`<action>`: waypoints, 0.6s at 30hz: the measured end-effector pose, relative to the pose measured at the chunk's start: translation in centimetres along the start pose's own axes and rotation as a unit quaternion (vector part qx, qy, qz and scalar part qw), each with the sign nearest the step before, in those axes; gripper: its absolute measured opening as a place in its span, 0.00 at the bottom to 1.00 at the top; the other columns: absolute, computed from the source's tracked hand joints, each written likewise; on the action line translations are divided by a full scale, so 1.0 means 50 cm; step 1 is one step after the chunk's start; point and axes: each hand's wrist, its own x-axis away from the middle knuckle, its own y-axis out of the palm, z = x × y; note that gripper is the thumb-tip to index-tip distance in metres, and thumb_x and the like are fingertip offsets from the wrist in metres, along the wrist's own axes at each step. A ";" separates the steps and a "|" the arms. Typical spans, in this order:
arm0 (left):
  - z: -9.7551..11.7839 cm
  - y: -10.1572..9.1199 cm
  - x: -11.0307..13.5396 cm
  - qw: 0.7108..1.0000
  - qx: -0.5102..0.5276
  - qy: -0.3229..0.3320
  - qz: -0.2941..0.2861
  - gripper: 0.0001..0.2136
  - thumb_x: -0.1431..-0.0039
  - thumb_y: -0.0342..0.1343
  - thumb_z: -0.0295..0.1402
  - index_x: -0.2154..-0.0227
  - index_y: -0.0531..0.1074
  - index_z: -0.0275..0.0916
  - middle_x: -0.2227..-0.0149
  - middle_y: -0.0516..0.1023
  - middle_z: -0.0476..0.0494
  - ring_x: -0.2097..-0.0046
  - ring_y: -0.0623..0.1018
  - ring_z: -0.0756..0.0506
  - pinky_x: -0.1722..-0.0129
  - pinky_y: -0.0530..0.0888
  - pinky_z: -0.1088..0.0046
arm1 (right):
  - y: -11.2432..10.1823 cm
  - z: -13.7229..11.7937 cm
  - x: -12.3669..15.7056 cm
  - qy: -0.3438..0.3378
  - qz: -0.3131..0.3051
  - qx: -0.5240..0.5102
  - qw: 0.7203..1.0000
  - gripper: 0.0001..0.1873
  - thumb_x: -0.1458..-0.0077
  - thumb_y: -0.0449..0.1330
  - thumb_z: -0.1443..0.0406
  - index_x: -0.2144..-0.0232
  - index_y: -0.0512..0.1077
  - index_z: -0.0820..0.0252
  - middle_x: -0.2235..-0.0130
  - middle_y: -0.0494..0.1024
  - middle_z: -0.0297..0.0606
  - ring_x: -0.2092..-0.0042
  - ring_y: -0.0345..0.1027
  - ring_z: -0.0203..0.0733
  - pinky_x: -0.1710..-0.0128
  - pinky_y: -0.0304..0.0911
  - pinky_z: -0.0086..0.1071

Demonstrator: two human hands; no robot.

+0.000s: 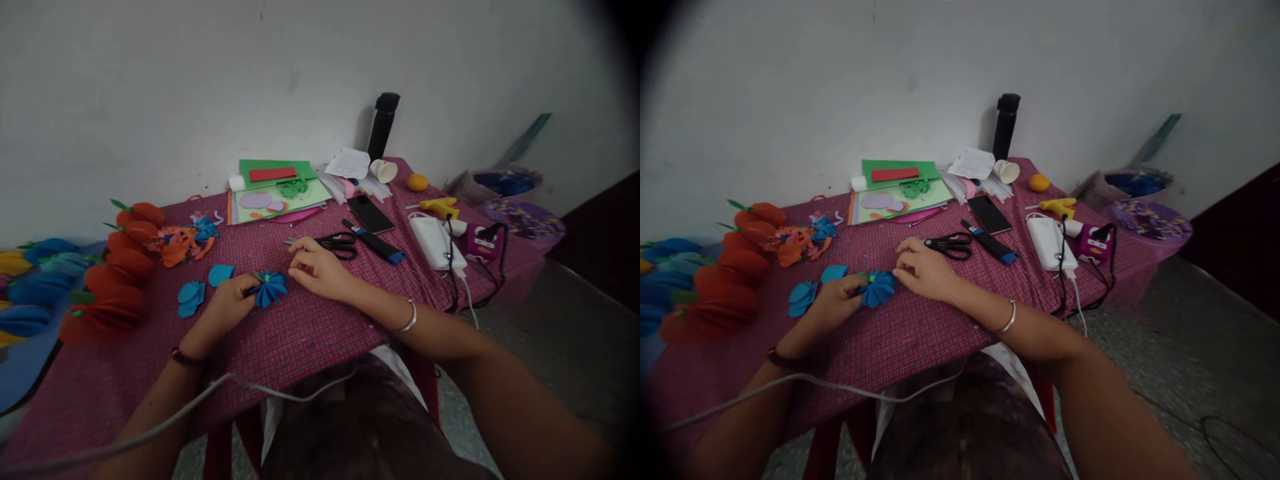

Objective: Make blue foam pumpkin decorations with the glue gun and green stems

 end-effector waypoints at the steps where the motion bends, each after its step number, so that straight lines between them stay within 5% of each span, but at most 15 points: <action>1: -0.003 -0.002 0.000 1.000 -0.002 0.002 -0.012 0.06 0.49 0.53 0.31 0.78 0.71 0.39 0.75 0.74 0.50 0.71 0.72 0.48 0.69 0.68 0.74 | 0.001 0.003 0.000 -0.006 0.004 -0.005 1.000 0.05 0.42 0.58 0.67 0.70 0.71 0.62 0.53 0.68 0.42 0.55 0.67 0.39 0.54 0.62 0.33; 8: -0.018 -0.048 0.018 0.987 0.092 -0.022 -0.130 0.08 0.49 0.54 0.31 0.65 0.74 0.41 0.66 0.79 0.47 0.65 0.78 0.47 0.64 0.74 0.71 | 0.024 0.002 0.004 -0.025 -0.034 -0.035 0.998 0.03 0.43 0.58 0.69 0.69 0.72 0.61 0.59 0.69 0.38 0.58 0.66 0.37 0.55 0.63 0.32; 18: -0.035 -0.042 0.024 0.991 0.065 -0.043 -0.112 0.11 0.47 0.58 0.39 0.63 0.72 0.39 0.65 0.78 0.45 0.65 0.77 0.46 0.64 0.74 0.69 | 0.024 -0.013 0.009 -0.010 -0.076 0.019 0.997 0.05 0.42 0.58 0.65 0.67 0.72 0.61 0.61 0.68 0.37 0.62 0.65 0.36 0.60 0.60 0.29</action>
